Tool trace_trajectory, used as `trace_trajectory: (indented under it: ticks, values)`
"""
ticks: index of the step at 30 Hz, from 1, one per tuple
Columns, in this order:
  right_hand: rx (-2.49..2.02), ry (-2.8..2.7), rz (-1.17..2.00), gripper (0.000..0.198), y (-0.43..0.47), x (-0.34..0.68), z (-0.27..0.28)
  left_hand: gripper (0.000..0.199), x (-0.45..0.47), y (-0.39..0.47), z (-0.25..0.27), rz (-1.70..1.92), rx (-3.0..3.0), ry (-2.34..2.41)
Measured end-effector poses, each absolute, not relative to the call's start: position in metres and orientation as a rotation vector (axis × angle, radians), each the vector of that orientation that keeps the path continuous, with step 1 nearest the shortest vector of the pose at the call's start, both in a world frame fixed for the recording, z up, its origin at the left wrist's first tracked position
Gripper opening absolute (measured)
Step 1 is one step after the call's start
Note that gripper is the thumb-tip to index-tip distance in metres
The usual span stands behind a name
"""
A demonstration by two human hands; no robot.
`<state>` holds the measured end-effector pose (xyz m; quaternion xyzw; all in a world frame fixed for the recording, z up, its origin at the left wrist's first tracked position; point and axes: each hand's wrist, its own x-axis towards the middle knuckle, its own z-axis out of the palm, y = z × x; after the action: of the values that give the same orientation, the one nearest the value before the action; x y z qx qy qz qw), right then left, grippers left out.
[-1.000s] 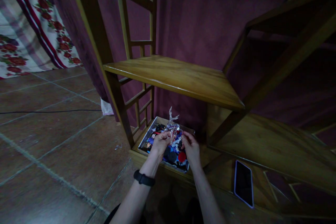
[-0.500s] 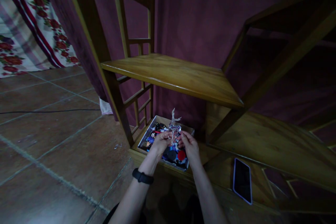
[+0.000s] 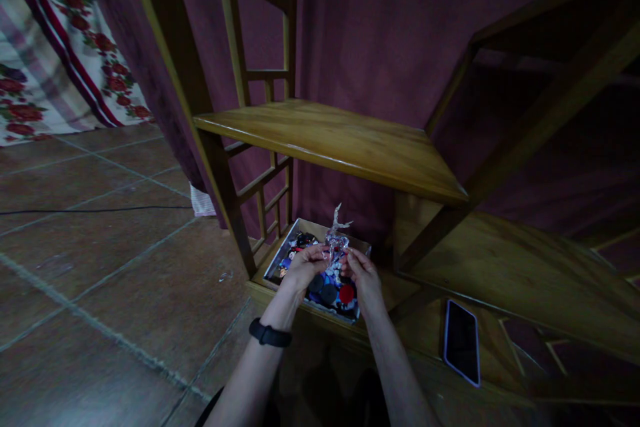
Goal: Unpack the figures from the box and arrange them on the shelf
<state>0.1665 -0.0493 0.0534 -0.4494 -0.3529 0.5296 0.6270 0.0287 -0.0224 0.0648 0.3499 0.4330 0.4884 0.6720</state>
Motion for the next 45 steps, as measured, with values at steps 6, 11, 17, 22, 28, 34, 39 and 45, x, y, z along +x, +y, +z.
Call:
trace_trajectory:
  ticks: [6, 11, 17, 22, 28, 34, 39, 45]
  values:
    - [-1.055, -0.805, 1.197, 0.033, -0.049, 0.167, 0.051, 0.041, 0.027, -0.023, 0.072, 1.101, 0.762, 0.963]
    - [-1.065, -0.811, 1.203, 0.03, -0.047, 0.168, 0.047, 0.033, 0.025, -0.022, 0.07, 1.105, 0.705, 0.972]
    - [-1.105, -0.848, 1.159, 0.03, -0.047, 0.167, 0.047, 0.031, 0.023, -0.02, 0.067, 1.143, 0.703, 0.997]
    - [-1.114, -0.846, 1.171, 0.028, -0.048, 0.164, 0.051, 0.034, 0.022, -0.019, 0.066, 1.193, 0.683, 1.007]
    - [-1.13, -0.866, 1.156, 0.032, -0.05, 0.162, 0.054, 0.031, 0.022, -0.019, 0.064, 1.235, 0.664, 0.989]
    - [-1.109, -0.934, 1.181, 0.034, -0.05, 0.162, 0.052, 0.032, 0.021, -0.019, 0.063, 1.275, 0.655, 0.981]
    - [-1.079, -0.957, 1.206, 0.036, -0.048, 0.162, 0.046, 0.027, 0.021, -0.018, 0.061, 1.292, 0.63, 0.984]
    - [-1.15, -0.945, 1.169, 0.041, -0.047, 0.163, 0.043, 0.016, 0.022, -0.019, 0.064, 1.277, 0.611, 0.996]
